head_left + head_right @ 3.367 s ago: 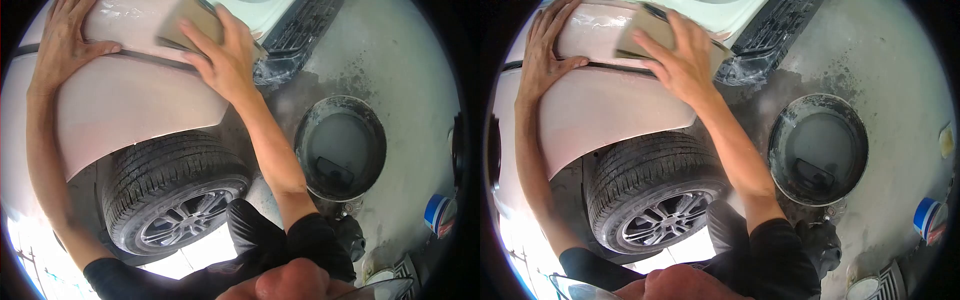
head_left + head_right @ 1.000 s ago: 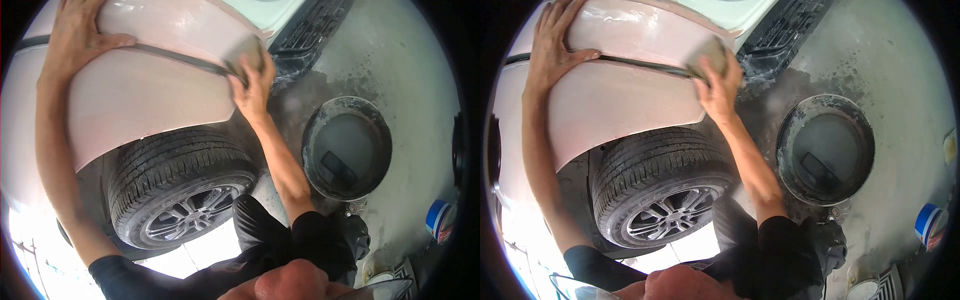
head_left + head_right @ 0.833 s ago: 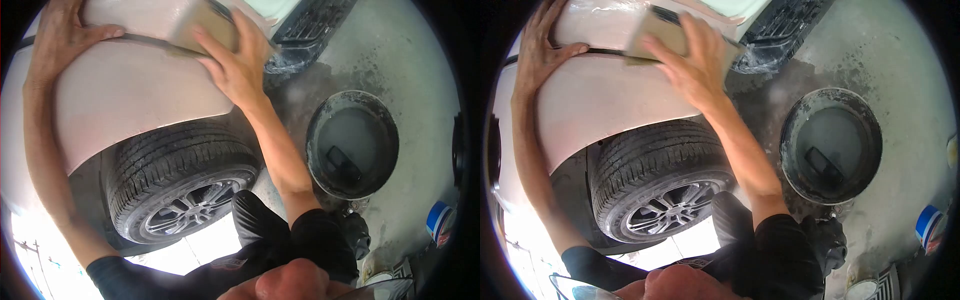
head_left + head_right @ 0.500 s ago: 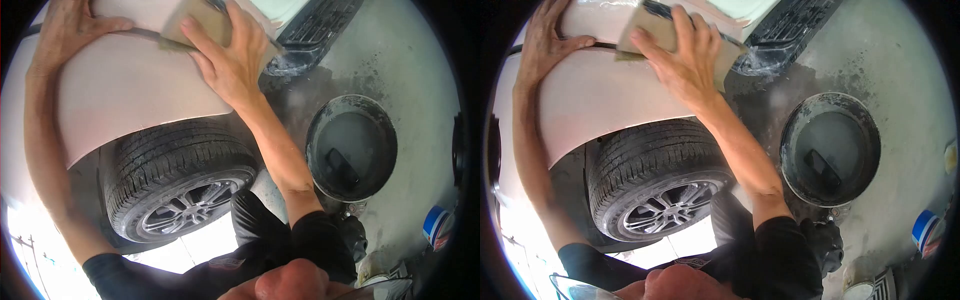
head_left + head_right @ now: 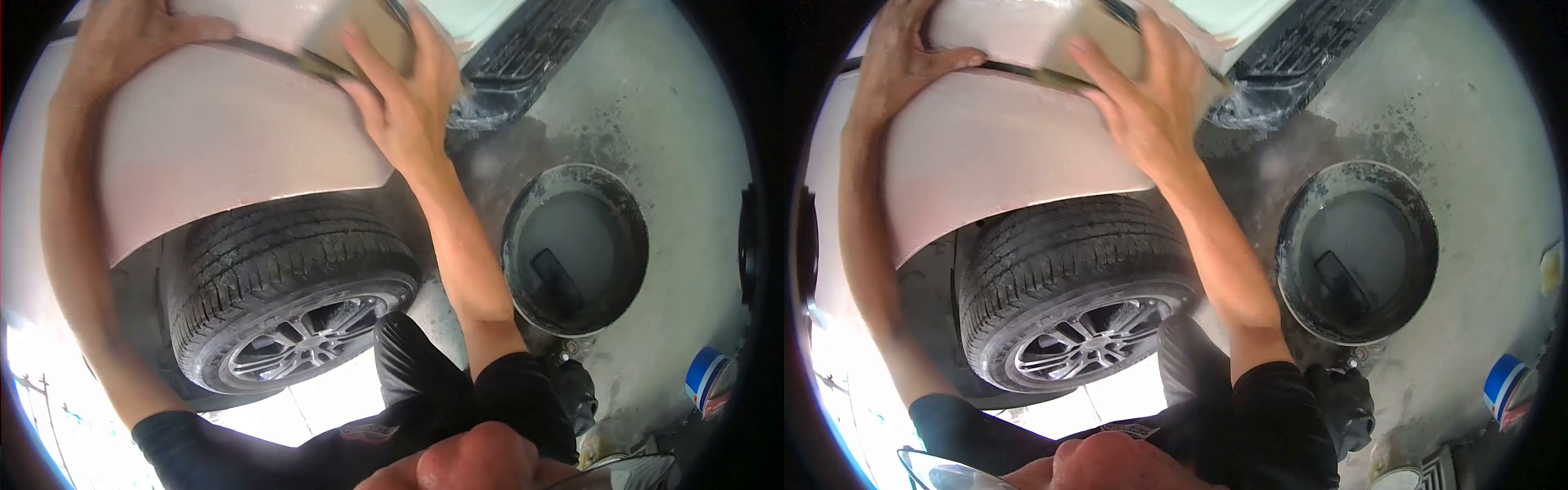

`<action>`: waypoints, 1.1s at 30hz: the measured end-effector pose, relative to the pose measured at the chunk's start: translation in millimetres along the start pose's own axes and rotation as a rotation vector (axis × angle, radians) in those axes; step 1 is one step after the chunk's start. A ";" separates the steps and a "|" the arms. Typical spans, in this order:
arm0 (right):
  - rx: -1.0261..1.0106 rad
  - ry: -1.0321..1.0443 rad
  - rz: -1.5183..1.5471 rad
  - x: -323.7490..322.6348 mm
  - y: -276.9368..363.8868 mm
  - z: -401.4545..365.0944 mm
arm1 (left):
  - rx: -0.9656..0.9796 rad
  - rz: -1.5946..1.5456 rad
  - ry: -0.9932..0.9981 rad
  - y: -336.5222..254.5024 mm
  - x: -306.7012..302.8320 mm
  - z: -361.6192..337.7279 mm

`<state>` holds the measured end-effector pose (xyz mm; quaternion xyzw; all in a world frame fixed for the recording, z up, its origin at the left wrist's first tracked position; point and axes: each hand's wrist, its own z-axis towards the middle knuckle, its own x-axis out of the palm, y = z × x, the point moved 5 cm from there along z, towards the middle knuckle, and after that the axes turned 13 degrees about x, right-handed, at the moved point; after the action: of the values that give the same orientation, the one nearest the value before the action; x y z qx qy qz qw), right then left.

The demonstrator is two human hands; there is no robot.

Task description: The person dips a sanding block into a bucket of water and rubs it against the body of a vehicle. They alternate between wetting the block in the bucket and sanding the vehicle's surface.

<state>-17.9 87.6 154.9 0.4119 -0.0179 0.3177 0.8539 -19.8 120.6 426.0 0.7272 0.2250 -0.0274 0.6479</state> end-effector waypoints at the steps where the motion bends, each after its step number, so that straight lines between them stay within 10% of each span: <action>1: 0.069 -0.011 -0.062 -1.3 -19.8 -23.5 | -0.025 0.057 0.012 4.1 0.7 1.0; 22: 0.039 0.033 -0.077 -4.4 27.6 38.2 | -0.041 -0.057 0.014 -0.4 -1.8 -1.1; 29: 0.238 -0.073 0.075 -7.3 -64.7 -52.3 | -0.128 -0.041 0.070 4.1 -7.8 -0.2; 33: 0.064 0.041 -0.069 -6.3 12.6 43.2 | -0.008 -0.031 0.017 12.9 9.3 0.8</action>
<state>-20.1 59.1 190.3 0.4326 0.0238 0.2969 0.8510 -6.6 121.8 434.8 0.7211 0.2420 -0.0305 0.6484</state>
